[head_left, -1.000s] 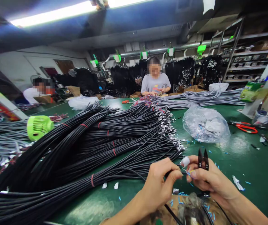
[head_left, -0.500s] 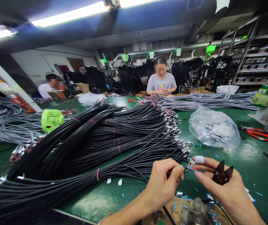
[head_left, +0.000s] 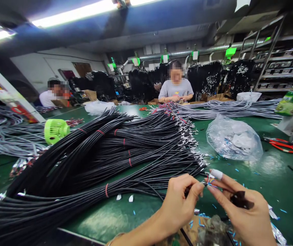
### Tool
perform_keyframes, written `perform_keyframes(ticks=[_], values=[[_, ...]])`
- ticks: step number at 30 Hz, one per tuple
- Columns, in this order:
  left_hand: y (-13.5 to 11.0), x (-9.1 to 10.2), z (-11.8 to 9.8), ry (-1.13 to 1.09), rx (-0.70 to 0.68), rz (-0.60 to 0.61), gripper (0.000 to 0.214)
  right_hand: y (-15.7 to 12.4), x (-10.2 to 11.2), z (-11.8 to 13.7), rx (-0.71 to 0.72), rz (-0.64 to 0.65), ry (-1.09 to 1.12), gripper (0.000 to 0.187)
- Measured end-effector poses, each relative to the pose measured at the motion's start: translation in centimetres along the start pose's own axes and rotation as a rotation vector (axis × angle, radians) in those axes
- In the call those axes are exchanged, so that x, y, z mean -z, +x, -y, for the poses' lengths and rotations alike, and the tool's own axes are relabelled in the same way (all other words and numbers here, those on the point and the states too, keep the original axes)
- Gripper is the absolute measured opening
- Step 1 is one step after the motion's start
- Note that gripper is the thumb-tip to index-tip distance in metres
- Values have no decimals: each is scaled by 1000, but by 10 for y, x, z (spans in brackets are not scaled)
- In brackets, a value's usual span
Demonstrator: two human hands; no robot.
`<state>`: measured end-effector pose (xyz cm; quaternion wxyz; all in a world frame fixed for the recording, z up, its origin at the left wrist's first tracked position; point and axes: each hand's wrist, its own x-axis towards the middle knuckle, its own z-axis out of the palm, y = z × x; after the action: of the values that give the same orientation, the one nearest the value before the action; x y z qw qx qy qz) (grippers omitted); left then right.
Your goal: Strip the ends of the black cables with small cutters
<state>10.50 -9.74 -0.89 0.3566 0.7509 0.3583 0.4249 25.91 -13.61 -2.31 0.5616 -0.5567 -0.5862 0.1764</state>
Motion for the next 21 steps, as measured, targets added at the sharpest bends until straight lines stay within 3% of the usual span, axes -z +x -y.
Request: perform_keyframes(ticks=[4, 7, 11, 17, 21], values=[[1, 0, 0, 19, 2, -15, 34, -3, 1, -1, 279, -131, -201, 23], [2, 0, -1, 19, 1, -6, 35, -1, 3, 3, 335, -153, -239, 23], [2, 2, -3, 11, -4, -11, 35, 2, 3, 7, 294, -119, -180, 22], [1, 4, -2, 36, -25, 2, 36, 0, 0, 4, 73, -121, 35, 24], [1, 4, -2, 45, -32, -1, 34, 0, -1, 4, 6, -94, 54, 23]])
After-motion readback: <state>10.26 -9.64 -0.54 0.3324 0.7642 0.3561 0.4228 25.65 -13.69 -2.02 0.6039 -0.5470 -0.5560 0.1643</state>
